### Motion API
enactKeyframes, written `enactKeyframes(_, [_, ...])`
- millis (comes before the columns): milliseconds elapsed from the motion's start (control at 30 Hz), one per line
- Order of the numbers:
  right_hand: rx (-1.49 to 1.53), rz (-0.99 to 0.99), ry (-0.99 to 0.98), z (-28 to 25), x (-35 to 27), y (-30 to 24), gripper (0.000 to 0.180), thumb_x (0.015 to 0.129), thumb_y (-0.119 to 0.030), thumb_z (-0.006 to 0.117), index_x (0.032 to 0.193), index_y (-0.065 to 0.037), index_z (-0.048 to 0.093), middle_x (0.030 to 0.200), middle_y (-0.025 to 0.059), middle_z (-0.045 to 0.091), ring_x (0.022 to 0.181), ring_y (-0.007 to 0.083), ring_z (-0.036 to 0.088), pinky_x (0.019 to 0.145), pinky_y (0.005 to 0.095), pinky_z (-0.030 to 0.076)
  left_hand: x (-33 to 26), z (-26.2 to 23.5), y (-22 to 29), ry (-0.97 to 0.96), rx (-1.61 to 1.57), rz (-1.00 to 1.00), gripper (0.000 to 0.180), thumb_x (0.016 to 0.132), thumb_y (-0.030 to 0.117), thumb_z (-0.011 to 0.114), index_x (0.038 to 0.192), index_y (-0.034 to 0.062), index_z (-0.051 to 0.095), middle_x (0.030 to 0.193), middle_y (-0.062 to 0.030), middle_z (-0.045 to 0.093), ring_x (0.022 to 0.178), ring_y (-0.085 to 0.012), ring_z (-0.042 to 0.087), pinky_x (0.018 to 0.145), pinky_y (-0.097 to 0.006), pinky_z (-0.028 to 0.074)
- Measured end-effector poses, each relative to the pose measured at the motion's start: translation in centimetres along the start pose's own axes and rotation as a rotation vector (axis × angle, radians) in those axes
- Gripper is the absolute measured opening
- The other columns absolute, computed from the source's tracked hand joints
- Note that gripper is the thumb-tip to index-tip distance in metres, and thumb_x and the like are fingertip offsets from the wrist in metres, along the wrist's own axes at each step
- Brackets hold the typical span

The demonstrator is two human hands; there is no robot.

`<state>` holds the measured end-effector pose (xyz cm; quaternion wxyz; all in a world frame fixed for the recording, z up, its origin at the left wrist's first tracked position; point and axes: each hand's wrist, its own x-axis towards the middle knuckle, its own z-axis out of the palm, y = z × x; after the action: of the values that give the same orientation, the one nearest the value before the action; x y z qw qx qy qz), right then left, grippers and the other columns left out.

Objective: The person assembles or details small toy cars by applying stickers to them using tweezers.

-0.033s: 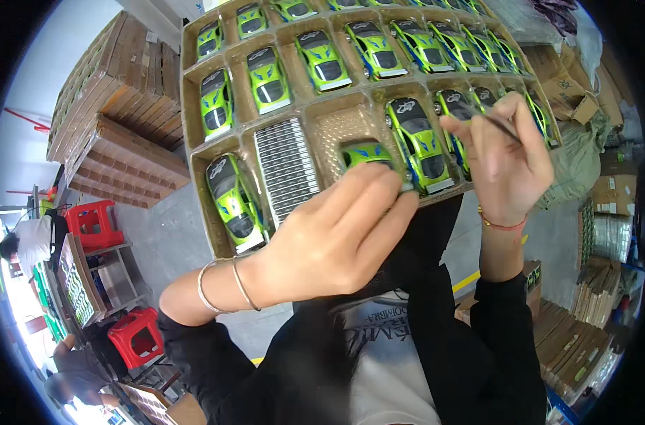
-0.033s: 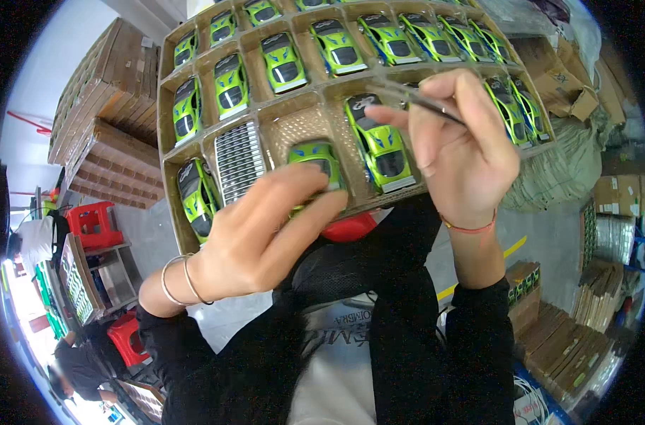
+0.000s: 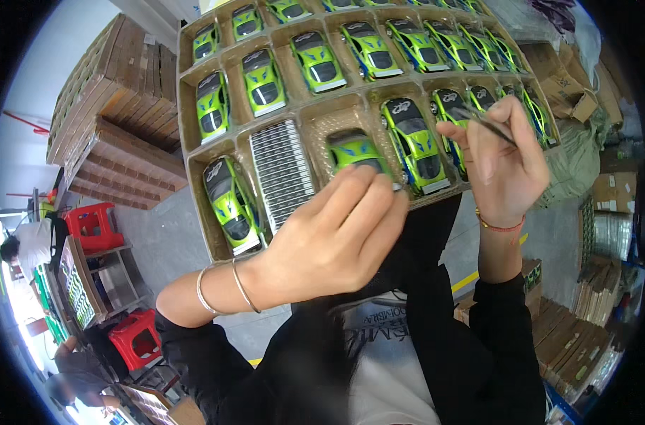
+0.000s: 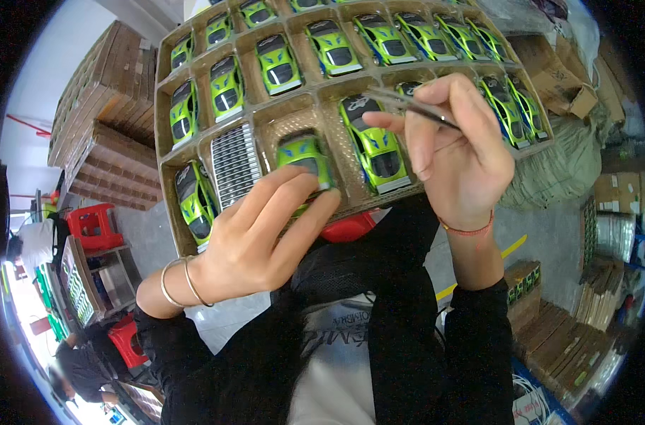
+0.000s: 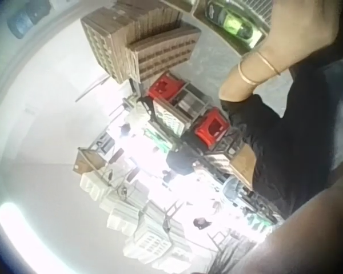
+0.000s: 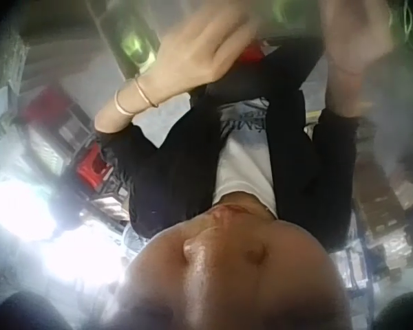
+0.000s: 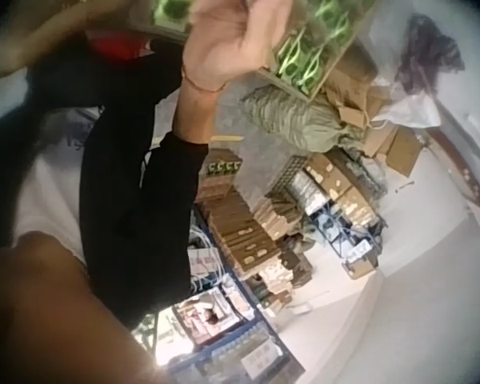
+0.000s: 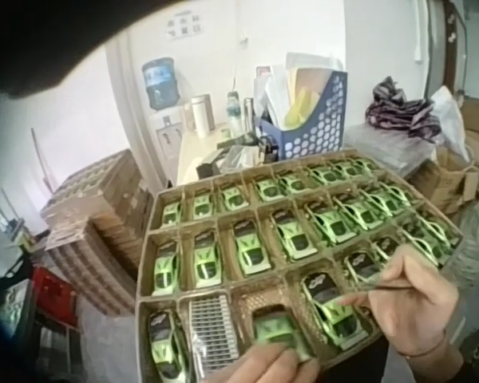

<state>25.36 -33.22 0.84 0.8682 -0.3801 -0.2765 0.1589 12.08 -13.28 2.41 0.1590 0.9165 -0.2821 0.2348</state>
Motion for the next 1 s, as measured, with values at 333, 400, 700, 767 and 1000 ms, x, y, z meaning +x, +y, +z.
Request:
enactKeyframes(333, [-0.118,0.006,0.029,-2.8,-1.6,-0.3,0.034,0.104,-0.024,0.035,0.103,0.002,0.056,0.056,0.0054,0.047,0.051,0.0132,0.048,0.087,0.0459,0.053,5.5,4.1,-0.2,-0.249,-0.009,-0.101,0.018,0.079,0.011,0.067,0.096,0.0086,0.066,0.104,-0.008,0.057,0.093,-0.0257,0.06,0.065,-0.035,0.055])
enactKeyframes(400, [-0.063,-0.007,0.029,-3.0,-1.8,-0.7,0.034,0.103,-0.024,0.035,0.102,0.004,0.056,0.056,0.0056,0.048,0.051,0.0136,0.049,0.082,0.0424,0.054,6.6,4.7,-0.9,-0.41,-0.088,-0.063,0.022,0.082,0.01,0.062,0.104,0.0096,0.066,0.118,-0.0124,0.056,0.107,-0.0319,0.059,0.081,-0.039,0.056])
enactKeyframes(700, [-0.077,0.016,0.072,-3.5,-1.9,-0.8,0.034,0.103,-0.024,0.036,0.101,0.004,0.056,0.056,0.0058,0.048,0.053,0.0147,0.05,0.076,0.0376,0.05,7.4,5.5,-1.6,-0.504,0.017,0.115,0.028,0.081,0.012,0.061,0.109,0.0126,0.066,0.128,-0.0133,0.056,0.121,-0.0344,0.056,0.092,-0.041,0.053])
enactKeyframes(767, [-0.083,0.021,0.069,-3.6,-2.0,-0.8,0.035,0.103,-0.024,0.036,0.101,0.004,0.056,0.056,0.0057,0.048,0.052,0.0147,0.05,0.076,0.0378,0.05,7.0,5.5,-1.7,-0.413,-0.037,0.164,0.027,0.08,0.013,0.062,0.107,0.0134,0.066,0.128,-0.013,0.056,0.12,-0.0335,0.056,0.093,-0.04,0.052])
enactKeyframes(1000, [-0.025,-0.081,0.049,-3.0,-2.2,-1.4,0.035,0.105,-0.024,0.032,0.108,0.002,0.055,0.058,0.0042,0.046,0.053,0.0135,0.046,0.073,0.038,0.048,7.0,5.7,-3.6,-0.144,-0.068,0.195,0.037,0.07,0.022,0.074,0.106,0.0174,0.064,0.127,-0.0089,0.057,0.117,-0.0302,0.058,0.089,-0.038,0.053])
